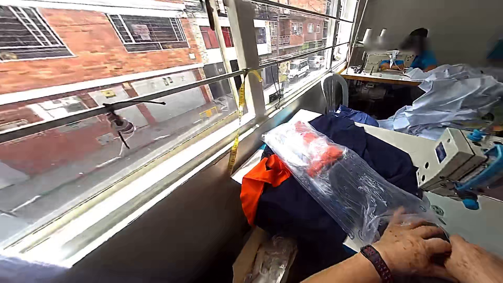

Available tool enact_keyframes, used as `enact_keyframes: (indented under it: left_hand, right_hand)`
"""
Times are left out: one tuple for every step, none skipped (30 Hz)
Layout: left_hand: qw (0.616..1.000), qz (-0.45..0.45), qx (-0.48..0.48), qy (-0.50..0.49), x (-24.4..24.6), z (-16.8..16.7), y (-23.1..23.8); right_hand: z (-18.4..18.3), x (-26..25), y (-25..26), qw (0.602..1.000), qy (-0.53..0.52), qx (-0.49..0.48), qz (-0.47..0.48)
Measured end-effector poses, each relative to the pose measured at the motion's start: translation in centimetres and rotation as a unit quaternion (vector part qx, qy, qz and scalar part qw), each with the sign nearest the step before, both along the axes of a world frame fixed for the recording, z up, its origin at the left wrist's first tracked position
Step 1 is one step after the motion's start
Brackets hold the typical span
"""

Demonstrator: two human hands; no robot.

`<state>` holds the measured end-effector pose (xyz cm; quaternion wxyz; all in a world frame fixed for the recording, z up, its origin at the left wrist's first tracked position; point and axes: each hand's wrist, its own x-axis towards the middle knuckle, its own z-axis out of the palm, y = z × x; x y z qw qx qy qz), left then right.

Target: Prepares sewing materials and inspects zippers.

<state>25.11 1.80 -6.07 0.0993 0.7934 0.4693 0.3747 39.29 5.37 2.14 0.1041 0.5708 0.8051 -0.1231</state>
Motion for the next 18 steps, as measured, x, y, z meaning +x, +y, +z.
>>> enact_keyframes:
  left_hand:
    - [1.000, -0.003, -0.004, 0.000, 0.0, 0.1, 0.0]
    - [1.000, -0.009, -0.009, -0.002, -0.1, 0.3, 0.0]
    - [1.000, -0.016, -0.010, -0.004, -0.3, 0.4, 0.0]
    - [1.000, -0.022, -0.009, -0.006, -0.4, 0.5, 0.0]
    - [1.000, -0.028, -0.012, -0.002, -0.6, 0.8, -0.1]
    - [0.999, -0.031, -0.019, 0.009, -0.8, 1.0, -0.1]
    - [0.999, -0.034, -0.034, 0.023, -0.9, 1.3, -0.1]
    - [0.997, -0.040, -0.053, 0.042, -0.9, 1.6, -0.3]
    - [0.994, -0.047, -0.072, 0.065, -0.7, 1.9, -0.5]
    - [0.991, -0.055, -0.083, 0.086, -0.6, 2.2, -0.6]
    - [0.990, -0.063, -0.074, 0.103, -0.5, 2.3, -0.6]
    - [0.990, -0.069, -0.042, 0.115, -0.5, 2.1, -0.5]
    - [0.989, -0.078, -0.001, 0.125, -0.4, 1.8, -0.3]
    - [0.987, -0.087, 0.032, 0.133, -0.4, 1.7, -0.1]
    - [0.984, -0.096, 0.056, 0.142, -0.3, 1.7, 0.1]
    - [0.981, -0.106, 0.064, 0.150, -0.3, 1.8, 0.3]
    - [0.978, -0.114, 0.064, 0.161, -0.3, 2.0, 0.5]
    - [0.975, -0.124, 0.053, 0.175, -0.3, 2.2, 0.8]
  right_hand:
    - [-0.5, 0.4, 0.1, 0.999, 0.030, 0.009, 0.007]
    - [-1.2, 1.0, 0.3, 0.997, 0.068, 0.025, 0.011]
    - [-1.8, 1.6, 0.6, 0.993, 0.105, 0.041, 0.015]
    - [-2.1, 1.9, 0.9, 0.989, 0.139, 0.045, 0.013]
    - [-2.0, 2.1, 1.3, 0.986, 0.164, 0.036, 0.002]
    - [-1.8, 2.3, 1.6, 0.984, 0.179, 0.016, -0.018]
    - [-1.5, 2.5, 1.7, 0.981, 0.186, -0.015, -0.050]
    - [-1.1, 2.9, 1.6, 0.977, 0.189, -0.050, -0.089]
    - [-0.7, 3.1, 1.4, 0.970, 0.189, -0.085, -0.127]
    - [-0.4, 3.2, 1.3, 0.962, 0.190, -0.116, -0.160]
    - [-0.2, 3.3, 1.4, 0.954, 0.196, -0.137, -0.182]
    - [-0.1, 3.4, 1.5, 0.949, 0.208, -0.144, -0.191]
    - [0.2, 3.5, 1.6, 0.947, 0.218, -0.139, -0.190]
    - [0.6, 3.6, 1.6, 0.950, 0.221, -0.125, -0.180]
    - [1.2, 3.6, 1.4, 0.957, 0.214, -0.107, -0.162]
    - [1.9, 3.5, 1.1, 0.967, 0.198, -0.086, -0.136]
    - [2.5, 3.4, 0.8, 0.976, 0.176, -0.067, -0.109]
    - [2.9, 3.2, 0.4, 0.982, 0.155, -0.053, -0.088]
